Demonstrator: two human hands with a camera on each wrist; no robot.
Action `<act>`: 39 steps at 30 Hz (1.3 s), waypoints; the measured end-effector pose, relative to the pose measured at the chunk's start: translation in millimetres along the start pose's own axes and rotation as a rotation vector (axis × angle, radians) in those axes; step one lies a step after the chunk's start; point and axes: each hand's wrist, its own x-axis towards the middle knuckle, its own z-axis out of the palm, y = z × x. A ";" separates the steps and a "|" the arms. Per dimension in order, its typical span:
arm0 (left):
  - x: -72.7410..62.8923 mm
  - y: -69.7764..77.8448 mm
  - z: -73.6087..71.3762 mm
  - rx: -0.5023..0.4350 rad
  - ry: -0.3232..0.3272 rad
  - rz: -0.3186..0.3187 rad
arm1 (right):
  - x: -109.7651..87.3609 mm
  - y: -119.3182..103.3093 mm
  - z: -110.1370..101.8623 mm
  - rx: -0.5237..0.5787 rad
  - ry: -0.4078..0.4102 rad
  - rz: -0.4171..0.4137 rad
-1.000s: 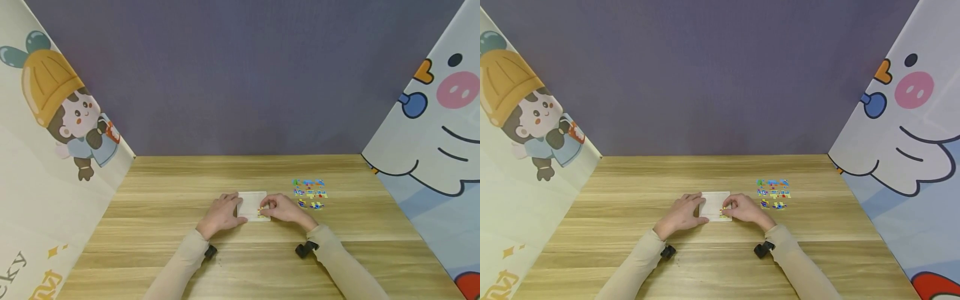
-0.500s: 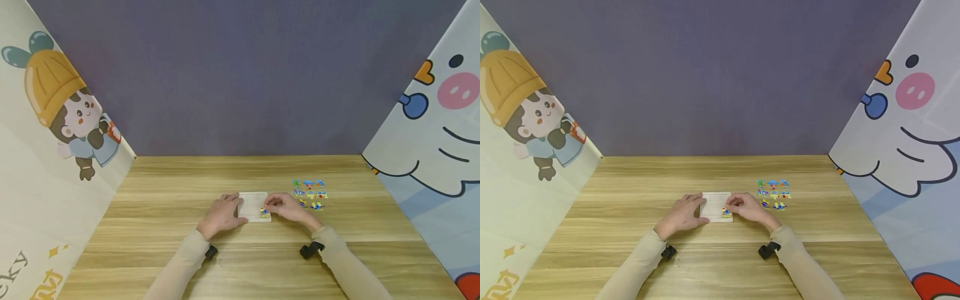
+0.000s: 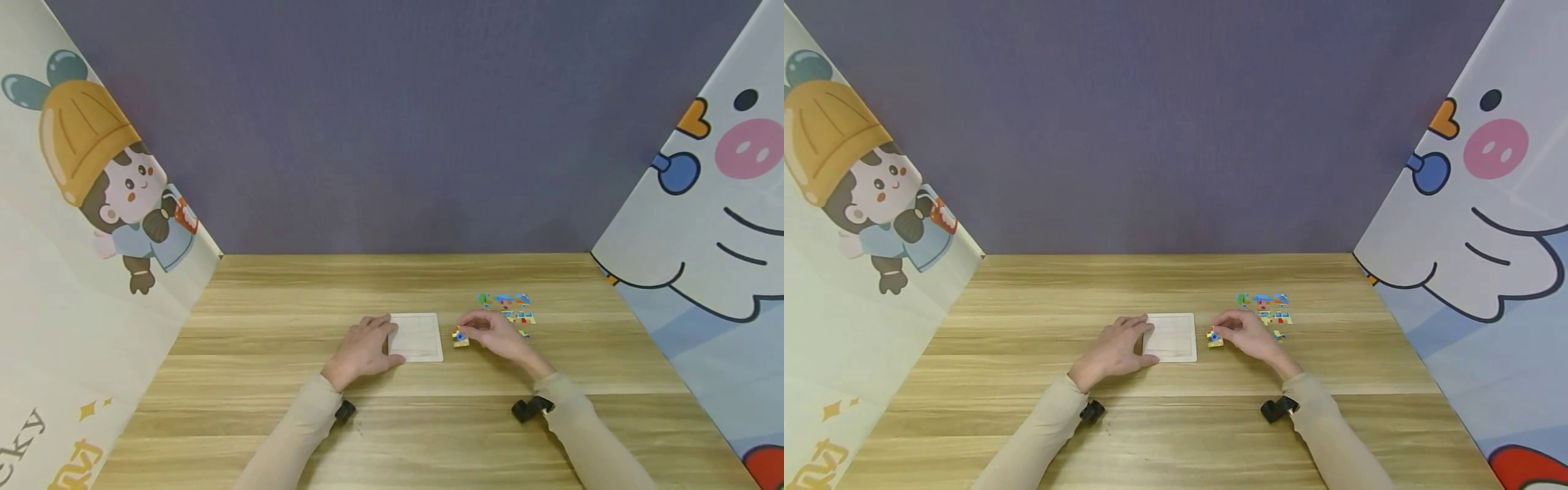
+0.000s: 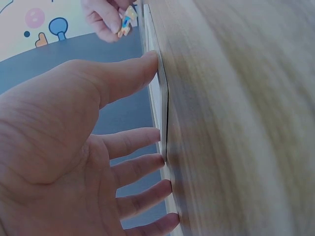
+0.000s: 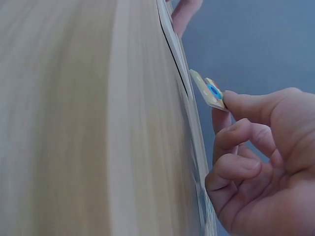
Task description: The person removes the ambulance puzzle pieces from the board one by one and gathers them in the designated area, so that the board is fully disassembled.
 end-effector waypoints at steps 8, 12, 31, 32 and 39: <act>1.0 -2.0 1.2 -0.003 0.001 0.001 | -11.9 9.7 -23.4 0.030 0.054 0.028; 0.9 -2.8 1.4 -0.015 0.005 0.000 | -18.6 13.8 -34.6 0.031 0.090 0.066; 0.8 -3.0 2.8 -0.001 0.005 0.003 | -47.7 50.2 -87.7 0.075 0.202 0.165; 1.0 -3.2 3.0 0.002 0.006 0.005 | -49.5 51.0 -89.9 0.065 0.209 0.171; 0.4 -3.4 2.7 0.005 0.003 0.012 | -57.7 58.0 -100.7 -0.007 0.225 0.216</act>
